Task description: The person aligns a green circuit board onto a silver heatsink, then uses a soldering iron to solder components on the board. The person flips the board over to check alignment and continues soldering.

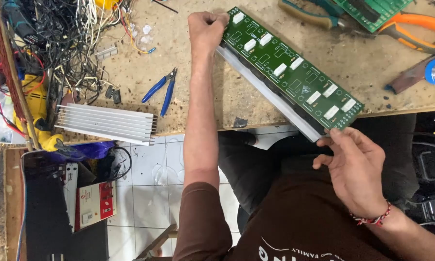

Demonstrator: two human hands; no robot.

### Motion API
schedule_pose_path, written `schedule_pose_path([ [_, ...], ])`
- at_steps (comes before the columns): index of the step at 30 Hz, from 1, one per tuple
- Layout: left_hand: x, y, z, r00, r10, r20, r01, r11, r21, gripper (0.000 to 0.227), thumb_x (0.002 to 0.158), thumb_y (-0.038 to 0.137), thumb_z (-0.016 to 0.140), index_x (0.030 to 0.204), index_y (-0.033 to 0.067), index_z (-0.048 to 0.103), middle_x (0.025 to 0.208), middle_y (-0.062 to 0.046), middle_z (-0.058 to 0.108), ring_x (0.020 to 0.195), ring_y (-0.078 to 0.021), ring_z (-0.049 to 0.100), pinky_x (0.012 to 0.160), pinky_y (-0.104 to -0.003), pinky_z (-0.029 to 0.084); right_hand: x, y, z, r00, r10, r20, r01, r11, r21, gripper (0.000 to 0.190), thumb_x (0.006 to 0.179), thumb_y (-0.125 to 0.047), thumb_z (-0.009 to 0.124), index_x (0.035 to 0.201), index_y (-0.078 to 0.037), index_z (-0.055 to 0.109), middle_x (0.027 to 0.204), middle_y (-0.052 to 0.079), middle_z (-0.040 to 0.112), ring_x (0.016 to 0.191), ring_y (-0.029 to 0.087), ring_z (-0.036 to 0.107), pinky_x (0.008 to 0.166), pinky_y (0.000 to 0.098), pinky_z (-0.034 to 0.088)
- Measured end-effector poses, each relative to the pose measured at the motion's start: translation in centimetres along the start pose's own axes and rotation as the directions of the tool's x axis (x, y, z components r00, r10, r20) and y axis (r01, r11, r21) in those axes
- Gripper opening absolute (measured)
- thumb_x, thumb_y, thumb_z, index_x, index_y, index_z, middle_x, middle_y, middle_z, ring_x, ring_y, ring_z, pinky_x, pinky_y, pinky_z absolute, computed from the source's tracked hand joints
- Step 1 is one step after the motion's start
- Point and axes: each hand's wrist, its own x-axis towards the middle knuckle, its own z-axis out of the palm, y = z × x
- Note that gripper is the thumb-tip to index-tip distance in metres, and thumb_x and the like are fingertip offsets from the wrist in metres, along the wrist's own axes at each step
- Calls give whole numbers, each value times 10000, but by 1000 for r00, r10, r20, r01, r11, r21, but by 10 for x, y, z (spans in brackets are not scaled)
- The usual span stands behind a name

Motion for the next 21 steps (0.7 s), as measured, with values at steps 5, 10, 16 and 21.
schedule_pose_path([
  [5,-2,5,-3,1000,-7,-3,7,999,37,309,831,22,728,578,126,583,618,-68,655,676,-184,727,778,-404,720,-2,1,4,998,-57,0,56,997,-43,156,1047,-113,649,910,-38,652,888,37,616,777,184,703,491,314,592],
  [10,-8,13,-1,999,-39,3,39,998,56,288,850,48,727,605,114,591,652,-80,695,670,-178,739,701,-343,706,-1,3,3,995,-98,-1,98,994,-55,233,1068,-99,650,838,-61,634,751,41,581,696,125,636,533,310,624],
  [16,7,-7,1,999,44,-22,-44,999,-5,166,806,-18,763,700,72,673,750,-125,728,913,-271,786,1153,-595,478,1,7,2,994,-109,-3,109,991,-74,240,1048,-96,649,816,-58,602,691,45,539,671,131,614,548,327,611],
  [21,-16,6,1,997,74,12,-75,997,34,125,897,81,680,773,74,694,1153,-249,790,1217,-361,719,1155,-546,468,0,3,3,991,-120,61,125,988,-89,315,1036,-66,641,725,-60,589,642,51,539,644,144,599,572,319,606],
])
